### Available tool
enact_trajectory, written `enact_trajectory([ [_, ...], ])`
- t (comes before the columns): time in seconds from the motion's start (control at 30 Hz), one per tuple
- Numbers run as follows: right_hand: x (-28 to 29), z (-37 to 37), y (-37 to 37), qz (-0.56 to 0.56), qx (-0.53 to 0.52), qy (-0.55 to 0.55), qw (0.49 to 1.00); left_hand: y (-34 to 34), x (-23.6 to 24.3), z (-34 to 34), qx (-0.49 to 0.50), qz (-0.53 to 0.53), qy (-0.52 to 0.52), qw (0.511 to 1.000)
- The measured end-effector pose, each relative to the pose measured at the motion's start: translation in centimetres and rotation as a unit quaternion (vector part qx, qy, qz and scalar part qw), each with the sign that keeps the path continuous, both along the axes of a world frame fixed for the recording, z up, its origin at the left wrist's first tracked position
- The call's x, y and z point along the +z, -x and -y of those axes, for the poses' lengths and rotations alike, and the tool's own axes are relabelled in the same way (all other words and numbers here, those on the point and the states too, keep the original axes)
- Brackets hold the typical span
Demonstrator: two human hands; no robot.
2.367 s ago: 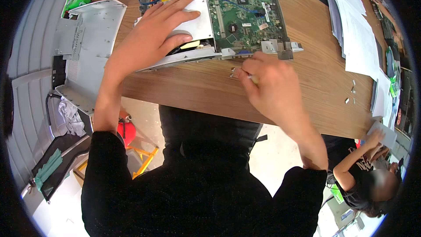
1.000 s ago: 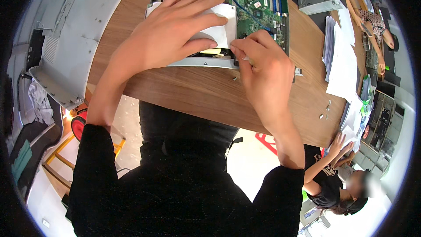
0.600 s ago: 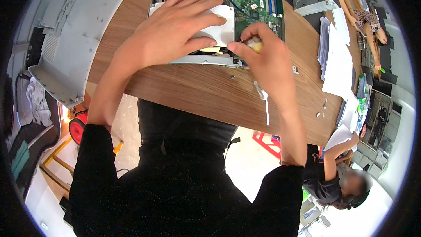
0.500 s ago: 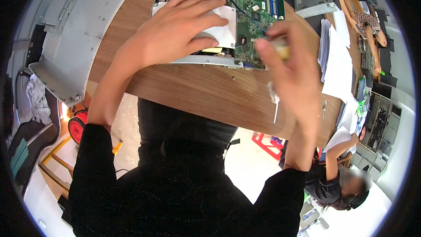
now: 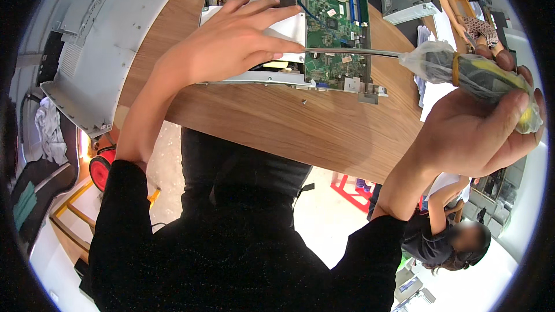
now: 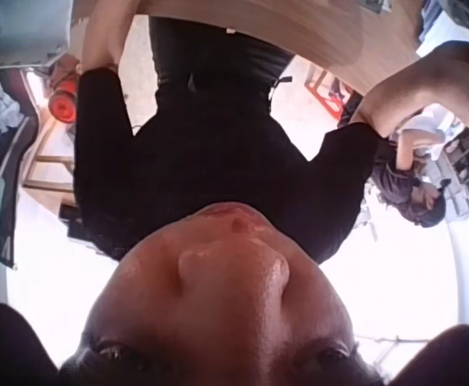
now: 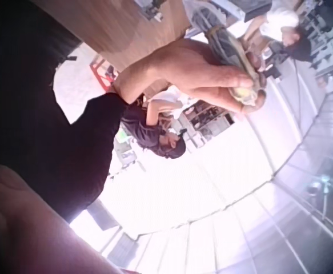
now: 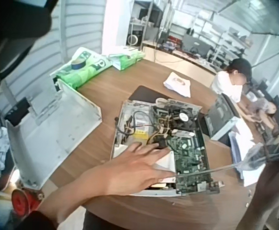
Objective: The person uses a screwdriver to remove a screw from a computer motherboard, then lifts the optical drive and its metal mounting bracket out of the computer case by hand.
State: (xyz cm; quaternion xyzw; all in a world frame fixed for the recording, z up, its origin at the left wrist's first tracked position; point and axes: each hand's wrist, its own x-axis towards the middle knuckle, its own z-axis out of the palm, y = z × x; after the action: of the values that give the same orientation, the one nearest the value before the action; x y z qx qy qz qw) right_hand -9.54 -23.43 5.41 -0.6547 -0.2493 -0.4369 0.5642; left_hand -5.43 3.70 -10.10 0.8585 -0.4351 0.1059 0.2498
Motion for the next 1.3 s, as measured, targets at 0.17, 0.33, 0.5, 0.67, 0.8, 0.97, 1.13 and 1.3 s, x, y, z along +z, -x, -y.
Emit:
enact_trajectory([
  [0.17,-0.3,-0.5,0.0,0.000,0.003,0.030,1.000,0.1,0.0,-0.2,0.004,0.000,-0.001,1.000],
  [0.33,-0.8,-0.8,0.5,-0.009,0.012,0.053,0.998,0.1,-0.4,-0.2,0.006,-0.004,0.003,1.000],
  [0.5,-0.8,-1.2,0.6,-0.014,0.013,0.064,0.998,0.2,-0.2,-0.1,0.013,-0.002,-0.003,1.000],
  [0.67,-1.2,-0.7,0.4,-0.015,0.014,0.054,0.998,0.2,-0.3,-0.1,0.015,-0.001,-0.003,1.000],
  [0.8,-1.2,-1.1,0.5,-0.007,-0.012,0.053,0.998,0.2,-0.3,-0.1,0.015,-0.001,0.003,1.000],
  [0.97,-0.5,-0.7,0.6,-0.014,-0.002,0.077,0.997,0.2,-0.2,-0.1,0.014,-0.002,-0.001,1.000],
  [1.13,-0.9,-0.3,0.2,-0.001,0.026,0.053,0.998,0.2,-0.2,-0.1,0.012,-0.007,0.001,1.000],
  [1.3,-1.1,-0.7,0.2,-0.009,0.017,0.042,0.999,0.2,0.0,0.2,0.014,0.026,0.036,0.999],
])
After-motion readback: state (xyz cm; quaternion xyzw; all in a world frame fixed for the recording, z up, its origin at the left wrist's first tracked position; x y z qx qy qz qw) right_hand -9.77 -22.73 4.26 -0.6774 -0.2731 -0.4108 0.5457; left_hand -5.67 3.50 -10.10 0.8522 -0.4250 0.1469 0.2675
